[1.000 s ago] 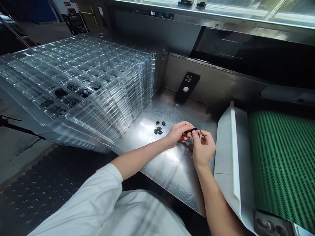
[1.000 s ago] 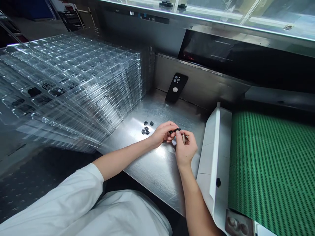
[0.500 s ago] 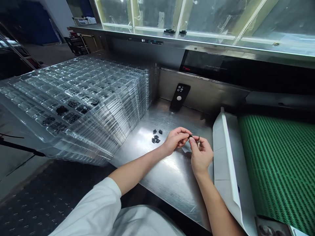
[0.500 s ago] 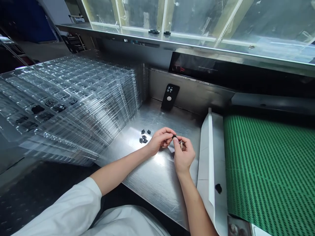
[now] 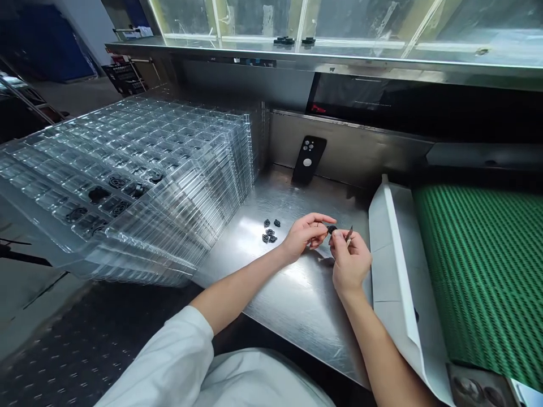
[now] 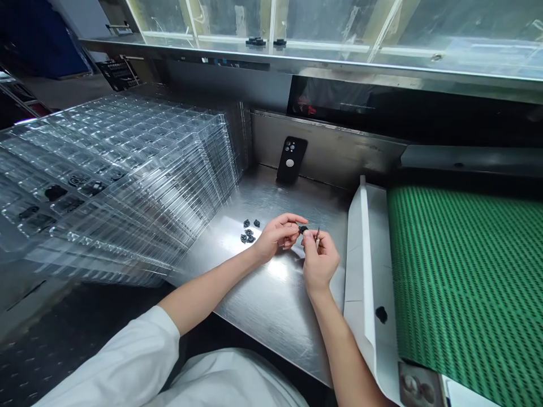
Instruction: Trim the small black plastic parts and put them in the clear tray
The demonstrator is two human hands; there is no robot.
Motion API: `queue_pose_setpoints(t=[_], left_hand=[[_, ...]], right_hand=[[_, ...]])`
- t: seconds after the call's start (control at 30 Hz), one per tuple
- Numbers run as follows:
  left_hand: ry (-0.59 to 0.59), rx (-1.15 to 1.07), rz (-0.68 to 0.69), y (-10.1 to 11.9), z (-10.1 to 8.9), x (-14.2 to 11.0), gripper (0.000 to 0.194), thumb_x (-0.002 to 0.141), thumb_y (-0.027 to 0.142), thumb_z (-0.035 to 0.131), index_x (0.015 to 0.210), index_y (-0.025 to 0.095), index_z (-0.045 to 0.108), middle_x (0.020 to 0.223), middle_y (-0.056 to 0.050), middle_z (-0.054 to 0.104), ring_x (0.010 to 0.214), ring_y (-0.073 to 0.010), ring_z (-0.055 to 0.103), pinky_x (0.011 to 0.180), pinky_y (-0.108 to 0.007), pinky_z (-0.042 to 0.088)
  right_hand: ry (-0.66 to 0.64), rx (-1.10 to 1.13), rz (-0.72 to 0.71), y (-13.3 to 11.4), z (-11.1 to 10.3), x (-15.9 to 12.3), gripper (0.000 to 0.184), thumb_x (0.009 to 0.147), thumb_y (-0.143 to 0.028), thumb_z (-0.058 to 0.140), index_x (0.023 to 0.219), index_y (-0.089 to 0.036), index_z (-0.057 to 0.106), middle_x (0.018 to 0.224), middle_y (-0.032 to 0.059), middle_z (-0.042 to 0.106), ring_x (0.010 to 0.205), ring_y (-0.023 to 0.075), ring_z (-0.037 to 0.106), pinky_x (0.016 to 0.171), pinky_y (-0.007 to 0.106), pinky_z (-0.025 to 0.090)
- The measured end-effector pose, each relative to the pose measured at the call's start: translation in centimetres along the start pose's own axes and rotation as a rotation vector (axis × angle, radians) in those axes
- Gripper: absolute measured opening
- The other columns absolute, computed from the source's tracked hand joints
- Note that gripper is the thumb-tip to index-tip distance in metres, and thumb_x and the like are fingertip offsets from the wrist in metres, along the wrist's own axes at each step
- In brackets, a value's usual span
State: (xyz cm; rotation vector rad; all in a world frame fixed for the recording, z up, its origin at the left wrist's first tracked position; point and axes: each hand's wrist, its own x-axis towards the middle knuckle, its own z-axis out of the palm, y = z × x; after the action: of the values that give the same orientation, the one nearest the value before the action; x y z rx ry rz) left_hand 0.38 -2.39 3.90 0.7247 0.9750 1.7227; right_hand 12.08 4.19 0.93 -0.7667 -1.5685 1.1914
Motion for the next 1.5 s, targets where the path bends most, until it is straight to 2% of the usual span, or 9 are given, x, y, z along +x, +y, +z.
queue_pose_setpoints(t=[0.17,0.4,0.5,0.73,0.97,1.17,1.3,1.4,1.5], left_hand=[[0.010,0.117,0.044,-0.1,0.2,0.1,0.038,0.081,0.045,0.072,0.103,0.014,0.069,0.063,0.004,0.049,0.054,-0.0074,0.037,0.051,-0.024,0.026],[-0.042,0.093,0.067,-0.4,0.4,-0.1,0.049,0.083,0.055,0.072,0.107,0.013,0.070,0.067,0.004,0.051,0.054,-0.0071,0.041,0.050,-0.023,0.031],[-0.051,0.060,0.032,-0.6,0.3,-0.1,0.051,0.081,0.057,0.076,0.106,0.013,0.070,0.067,0.004,0.050,0.053,-0.0060,0.041,0.050,-0.021,0.031],[-0.059,-0.136,-0.071,-0.4,0.2,0.0,0.045,0.080,0.051,0.079,0.103,0.014,0.068,0.071,0.003,0.054,0.050,-0.0049,0.042,0.046,-0.020,0.030],[-0.043,-0.164,-0.086,-0.3,0.3,-0.1,0.042,0.077,0.046,0.080,0.099,0.014,0.064,0.071,0.002,0.057,0.049,-0.0063,0.045,0.045,-0.021,0.034],[-0.036,0.026,0.013,-0.8,0.5,0.0,0.048,0.078,0.055,0.077,0.099,0.016,0.058,0.064,0.005,0.056,0.047,-0.0072,0.043,0.045,-0.021,0.033],[-0.036,0.186,0.113,-1.2,0.4,-0.1,0.048,0.087,0.059,0.068,0.104,0.016,0.058,0.063,0.005,0.052,0.051,-0.0076,0.041,0.049,-0.021,0.032],[-0.021,0.339,0.188,-1.4,0.3,-0.5,0.042,0.098,0.054,0.057,0.115,0.016,0.061,0.070,0.003,0.054,0.062,-0.0096,0.048,0.057,-0.021,0.036],[-0.003,0.395,0.217,-1.5,0.2,-0.8,0.036,0.100,0.048,0.055,0.117,0.017,0.060,0.071,0.002,0.055,0.065,-0.0103,0.050,0.060,-0.021,0.037]], right_hand=[[-0.021,-0.067,-0.034,0.2,-0.2,-0.1,0.042,0.096,-0.060,0.065,0.084,-0.019,0.062,0.072,-0.0007,0.055,0.062,0.0156,0.049,0.057,0.027,0.038],[0.004,-0.083,-0.113,-1.2,-0.1,-0.2,0.035,0.097,-0.050,0.064,0.080,-0.019,0.064,0.067,-0.0024,0.053,0.060,0.0147,0.045,0.057,0.027,0.036],[0.010,-0.117,-0.147,-1.6,-0.1,-0.2,0.034,0.096,-0.047,0.064,0.077,-0.019,0.063,0.066,-0.0026,0.052,0.060,0.0150,0.044,0.058,0.027,0.035],[0.046,-0.020,-0.047,-0.3,-0.1,0.0,0.040,0.099,-0.058,0.060,0.089,-0.019,0.064,0.076,0.0010,0.060,0.062,0.0156,0.049,0.056,0.027,0.038],[0.030,-0.012,-0.045,0.0,0.0,0.0,0.039,0.096,-0.058,0.065,0.091,-0.020,0.063,0.078,0.0011,0.061,0.064,0.0165,0.053,0.058,0.028,0.042],[-0.014,0.018,-0.025,-0.7,0.0,0.1,0.037,0.090,-0.055,0.072,0.085,-0.020,0.063,0.066,-0.0033,0.052,0.057,0.0149,0.046,0.056,0.028,0.039],[-0.023,-0.006,-0.027,-0.5,-0.1,0.2,0.036,0.090,-0.054,0.069,0.085,-0.019,0.065,0.066,-0.0028,0.052,0.056,0.0146,0.043,0.053,0.027,0.035],[-0.022,0.000,-0.022,-0.3,-0.1,0.3,0.033,0.089,-0.052,0.070,0.085,-0.019,0.065,0.068,-0.0019,0.055,0.057,0.0147,0.043,0.053,0.027,0.035],[-0.027,0.010,-0.012,-0.3,0.0,0.2,0.031,0.088,-0.050,0.070,0.084,-0.019,0.065,0.068,-0.0019,0.055,0.057,0.0145,0.043,0.053,0.027,0.036]])
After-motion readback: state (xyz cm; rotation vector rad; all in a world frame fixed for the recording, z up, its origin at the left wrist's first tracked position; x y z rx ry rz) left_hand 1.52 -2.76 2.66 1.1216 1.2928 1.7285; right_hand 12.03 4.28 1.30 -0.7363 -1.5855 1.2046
